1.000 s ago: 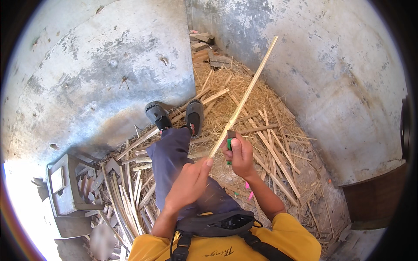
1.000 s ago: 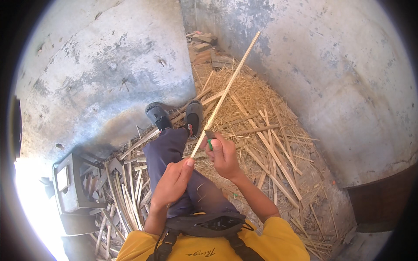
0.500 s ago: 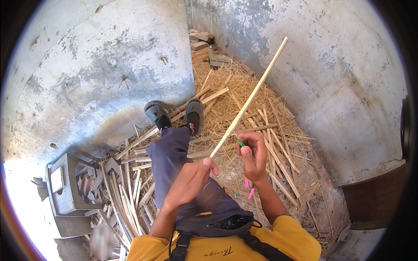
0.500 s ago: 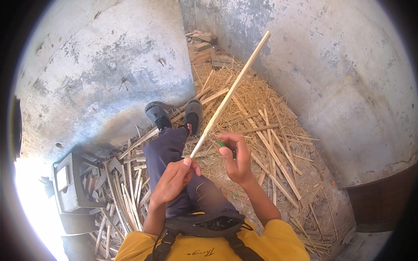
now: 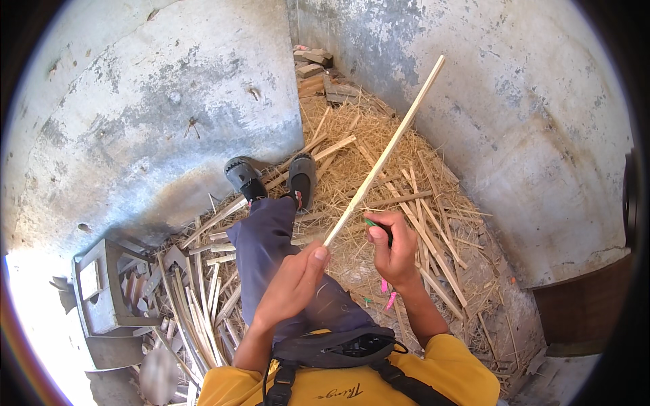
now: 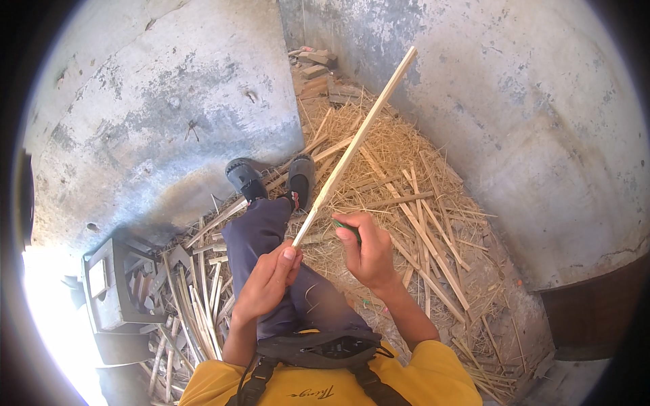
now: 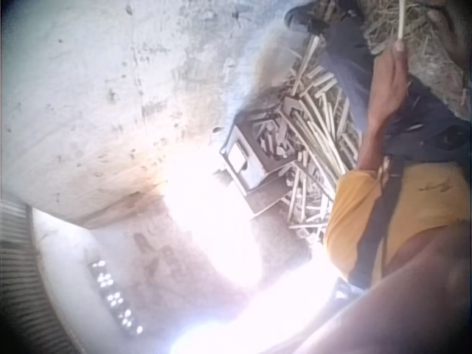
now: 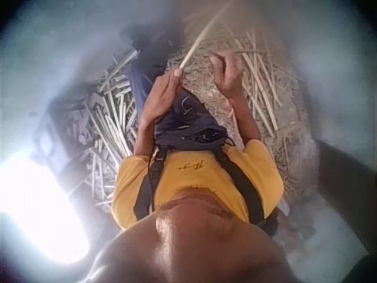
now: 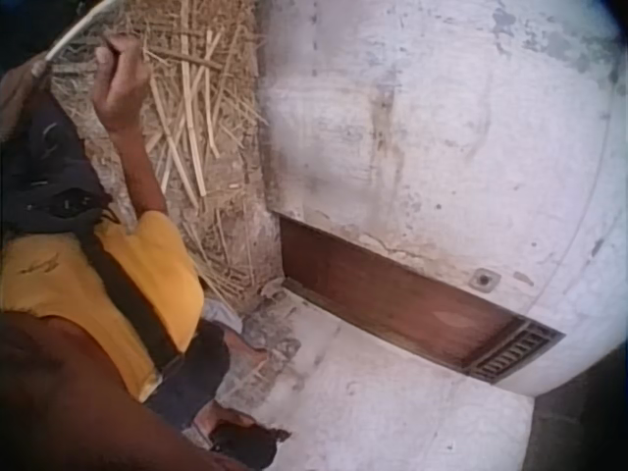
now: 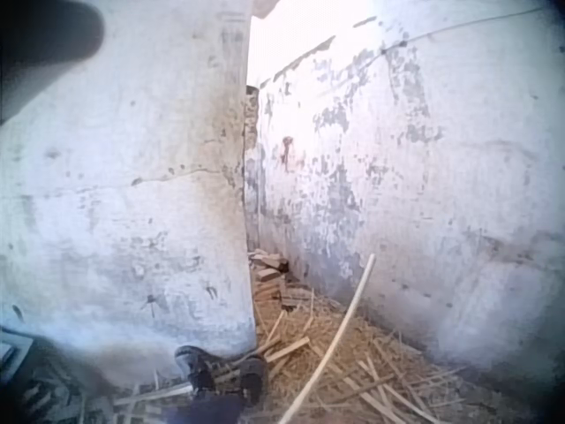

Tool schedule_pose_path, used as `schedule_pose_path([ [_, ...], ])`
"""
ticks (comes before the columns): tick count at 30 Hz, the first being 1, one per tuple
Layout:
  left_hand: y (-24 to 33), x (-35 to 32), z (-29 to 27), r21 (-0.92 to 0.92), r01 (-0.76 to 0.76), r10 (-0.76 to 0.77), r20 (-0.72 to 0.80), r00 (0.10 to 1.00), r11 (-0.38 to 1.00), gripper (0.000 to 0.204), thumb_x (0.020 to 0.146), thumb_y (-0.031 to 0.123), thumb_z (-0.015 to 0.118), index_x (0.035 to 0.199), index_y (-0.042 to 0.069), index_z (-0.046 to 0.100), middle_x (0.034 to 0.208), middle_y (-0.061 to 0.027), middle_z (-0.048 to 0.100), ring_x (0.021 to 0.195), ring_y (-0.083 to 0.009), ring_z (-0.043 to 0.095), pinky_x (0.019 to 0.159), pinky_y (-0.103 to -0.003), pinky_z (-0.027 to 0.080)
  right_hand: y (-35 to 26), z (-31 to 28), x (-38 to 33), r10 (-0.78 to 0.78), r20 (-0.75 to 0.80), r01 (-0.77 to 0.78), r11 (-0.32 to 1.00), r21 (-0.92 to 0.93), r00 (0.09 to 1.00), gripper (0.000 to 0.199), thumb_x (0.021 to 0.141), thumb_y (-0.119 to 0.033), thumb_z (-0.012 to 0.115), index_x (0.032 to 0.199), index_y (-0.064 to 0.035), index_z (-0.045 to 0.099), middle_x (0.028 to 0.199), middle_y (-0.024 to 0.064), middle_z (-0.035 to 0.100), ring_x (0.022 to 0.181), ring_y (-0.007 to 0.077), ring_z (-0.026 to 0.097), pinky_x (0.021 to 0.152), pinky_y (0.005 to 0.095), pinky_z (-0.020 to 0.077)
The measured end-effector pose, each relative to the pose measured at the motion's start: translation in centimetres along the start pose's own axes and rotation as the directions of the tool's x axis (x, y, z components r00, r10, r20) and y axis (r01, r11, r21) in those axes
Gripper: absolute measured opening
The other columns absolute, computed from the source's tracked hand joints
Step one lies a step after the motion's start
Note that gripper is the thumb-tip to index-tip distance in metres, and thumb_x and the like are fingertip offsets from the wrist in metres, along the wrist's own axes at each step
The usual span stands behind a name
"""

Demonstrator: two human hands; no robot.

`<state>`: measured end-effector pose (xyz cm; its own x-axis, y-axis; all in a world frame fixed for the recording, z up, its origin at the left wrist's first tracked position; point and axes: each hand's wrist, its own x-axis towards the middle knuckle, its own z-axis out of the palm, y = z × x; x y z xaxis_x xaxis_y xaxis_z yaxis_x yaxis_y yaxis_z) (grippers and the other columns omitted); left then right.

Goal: The person shaves a thin strip of wood using a small utility knife while holding the wood with their left hand.

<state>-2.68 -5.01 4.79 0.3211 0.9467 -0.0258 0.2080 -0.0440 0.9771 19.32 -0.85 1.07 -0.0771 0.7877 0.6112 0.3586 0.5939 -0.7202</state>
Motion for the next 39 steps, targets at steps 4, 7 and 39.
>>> schedule_pose_path([
  [4,-0.2,0.0,-0.3,0.037,-0.005,0.005,0.011,1.0,0.999,0.042,0.118,0.034,0.036,0.094,0.003,0.051,0.066,-0.0055,0.045,0.06,-0.0198,0.044,0.06,-0.036,0.039,-1.1,-0.4,0.8,-0.041,0.052,0.047,0.991,-0.121,0.998,0.025,0.109,-0.019,0.059,0.118,0.0017,0.069,0.1,0.0171,0.075,0.067,0.0249,0.069,0.059,0.0333,0.0534],
  [7,0.1,-0.1,-0.2,0.098,-0.006,0.009,-0.036,0.999,0.995,0.04,0.117,0.032,0.038,0.095,0.002,0.052,0.063,-0.0127,0.048,0.057,-0.0318,0.05,0.059,-0.043,0.041,-1.4,-0.4,1.4,-0.089,0.076,0.103,0.975,-0.197,0.993,0.026,0.109,-0.02,0.057,0.119,0.0009,0.07,0.1,0.0166,0.074,0.071,0.0291,0.072,0.061,0.0359,0.0553],
  [39,0.7,0.1,0.0,0.198,-0.013,0.021,-0.038,0.999,0.98,0.035,0.117,0.03,0.039,0.1,0.002,0.053,0.065,-0.0219,0.052,0.064,-0.0483,0.055,0.06,-0.052,0.039,-0.9,-0.5,1.2,-0.137,0.075,0.153,0.949,-0.277,0.988,0.019,0.105,-0.013,0.061,0.116,0.0003,0.069,0.098,0.0148,0.074,0.068,0.0308,0.071,0.056,0.0377,0.053],
])
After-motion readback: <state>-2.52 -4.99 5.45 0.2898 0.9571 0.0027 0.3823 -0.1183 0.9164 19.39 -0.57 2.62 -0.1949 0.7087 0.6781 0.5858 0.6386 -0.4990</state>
